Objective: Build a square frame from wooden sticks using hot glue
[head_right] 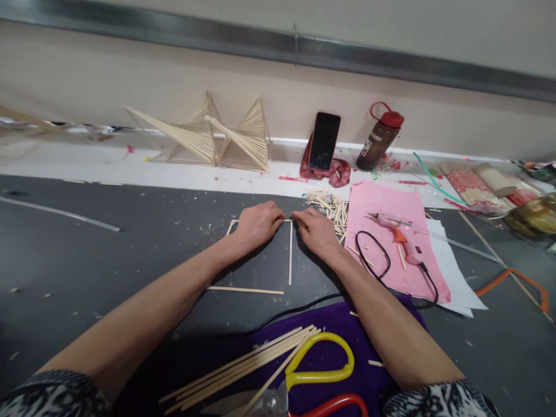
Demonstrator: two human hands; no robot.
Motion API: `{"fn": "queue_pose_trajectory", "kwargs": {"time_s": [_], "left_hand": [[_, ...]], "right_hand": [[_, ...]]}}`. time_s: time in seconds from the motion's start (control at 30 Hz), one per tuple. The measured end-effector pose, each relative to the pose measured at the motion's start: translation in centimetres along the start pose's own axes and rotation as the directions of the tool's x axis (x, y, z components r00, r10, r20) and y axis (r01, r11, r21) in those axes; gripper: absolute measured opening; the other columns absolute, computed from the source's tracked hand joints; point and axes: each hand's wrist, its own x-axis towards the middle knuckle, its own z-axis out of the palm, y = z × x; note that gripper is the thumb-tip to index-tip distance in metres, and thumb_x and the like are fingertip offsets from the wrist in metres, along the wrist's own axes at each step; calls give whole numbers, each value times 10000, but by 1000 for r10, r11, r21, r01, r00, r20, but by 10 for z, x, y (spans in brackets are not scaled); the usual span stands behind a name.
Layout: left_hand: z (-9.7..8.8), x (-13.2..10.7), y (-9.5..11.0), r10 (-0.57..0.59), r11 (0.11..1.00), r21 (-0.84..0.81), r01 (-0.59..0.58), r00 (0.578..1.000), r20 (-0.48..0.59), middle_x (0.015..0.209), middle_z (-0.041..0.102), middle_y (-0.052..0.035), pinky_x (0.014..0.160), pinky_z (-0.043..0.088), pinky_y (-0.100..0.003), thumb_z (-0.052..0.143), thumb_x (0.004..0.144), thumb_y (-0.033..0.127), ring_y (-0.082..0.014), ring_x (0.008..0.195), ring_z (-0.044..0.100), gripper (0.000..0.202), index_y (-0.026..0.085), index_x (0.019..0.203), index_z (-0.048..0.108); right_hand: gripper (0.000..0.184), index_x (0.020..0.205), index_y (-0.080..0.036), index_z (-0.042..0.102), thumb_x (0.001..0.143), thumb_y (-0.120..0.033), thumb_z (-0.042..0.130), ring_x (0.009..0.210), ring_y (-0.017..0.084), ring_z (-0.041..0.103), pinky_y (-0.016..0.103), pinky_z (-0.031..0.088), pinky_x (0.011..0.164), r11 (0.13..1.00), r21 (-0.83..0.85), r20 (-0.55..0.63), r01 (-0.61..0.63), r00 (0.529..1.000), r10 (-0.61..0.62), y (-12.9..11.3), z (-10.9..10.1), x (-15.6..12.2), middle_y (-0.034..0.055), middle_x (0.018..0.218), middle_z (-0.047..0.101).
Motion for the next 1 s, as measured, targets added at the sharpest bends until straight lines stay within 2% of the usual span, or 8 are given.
{"fn": "queue_pose_trajectory", "kwargs": {"time_s": [0.13, 0.3, 0.47, 0.57, 0.8, 1.0], "left_hand": [[0, -1, 0, -1, 1000, -16, 1, 1000, 7, 966, 625, -75, 706, 440, -277, 369, 915, 294, -195, 899, 600, 331, 206, 951, 686], [0, -1, 0, 1, 1000, -6, -1, 1000, -6, 953, 624, -79, 690, 441, -282, 365, 914, 291, -201, 886, 603, 332, 190, 931, 681], [-1, -2, 1, 0, 1000, -9, -1, 1000, -12, 952, 623, -73, 694, 441, -283, 371, 912, 287, -201, 893, 599, 320, 195, 918, 678], [-2, -2, 3, -20, 1000, -22, 20, 1000, 10, 973, 620, -74, 720, 437, -272, 374, 913, 292, -190, 912, 593, 318, 195, 934, 677], [-1, -2, 2, -12, 1000, -20, 12, 1000, -13, 951, 625, -70, 684, 440, -283, 372, 912, 280, -201, 874, 603, 321, 204, 924, 684], [3, -2, 0, -9, 1000, -16, 9, 999, -40, 943, 623, -72, 675, 435, -278, 372, 913, 292, -199, 862, 604, 324, 199, 918, 682]], "right_hand": [[295, 1097, -206, 643, 898, -213, 425, 881, 162, 556, 247, 403, 730, 993, -105, 48, 58, 997, -53, -5, -2, -3, 62, 940, 608], [290, 1071, -221, 652, 916, -252, 409, 871, 165, 537, 255, 374, 685, 973, -225, 73, 57, 996, -41, -9, -4, -3, 59, 937, 593], [289, 1016, -198, 656, 923, -234, 385, 837, 189, 508, 290, 328, 655, 891, -433, 107, 135, 989, -98, -16, -8, -4, 88, 942, 587], [287, 1025, -186, 653, 916, -212, 389, 820, 202, 499, 306, 317, 653, 849, -502, 133, 164, 985, -112, -20, -9, -4, 101, 934, 584], [295, 1081, -236, 639, 920, -228, 392, 883, 188, 533, 280, 351, 666, 916, -401, 64, 27, 998, -1, -16, -5, -7, 74, 972, 606], [331, 1181, -214, 577, 931, -224, 362, 899, 182, 548, 273, 360, 658, 931, -364, 30, -14, 999, 26, -13, -4, -9, 73, 1031, 613]]}}
